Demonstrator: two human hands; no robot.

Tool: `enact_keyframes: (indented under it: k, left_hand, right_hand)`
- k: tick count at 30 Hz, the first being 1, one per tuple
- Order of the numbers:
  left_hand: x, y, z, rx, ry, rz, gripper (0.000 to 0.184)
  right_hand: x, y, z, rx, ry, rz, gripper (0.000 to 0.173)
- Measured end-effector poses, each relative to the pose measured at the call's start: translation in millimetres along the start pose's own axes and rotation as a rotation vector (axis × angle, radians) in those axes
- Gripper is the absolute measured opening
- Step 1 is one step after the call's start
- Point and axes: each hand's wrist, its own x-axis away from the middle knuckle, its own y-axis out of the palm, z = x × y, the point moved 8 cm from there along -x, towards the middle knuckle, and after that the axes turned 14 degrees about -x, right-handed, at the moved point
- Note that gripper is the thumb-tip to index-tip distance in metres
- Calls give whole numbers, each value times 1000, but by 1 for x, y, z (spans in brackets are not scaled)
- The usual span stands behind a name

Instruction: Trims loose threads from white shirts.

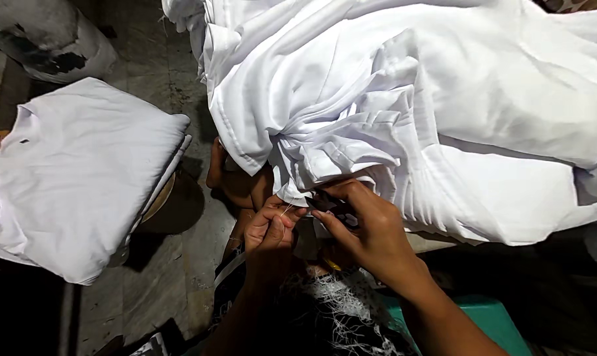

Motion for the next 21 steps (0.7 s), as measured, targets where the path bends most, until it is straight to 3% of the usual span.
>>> enact_keyframes:
  k: [21]
  left_hand:
    - [3, -1, 1, -277, 94, -69, 16]
  right_hand:
    - [-3, 6, -1, -7, 33, -13, 25]
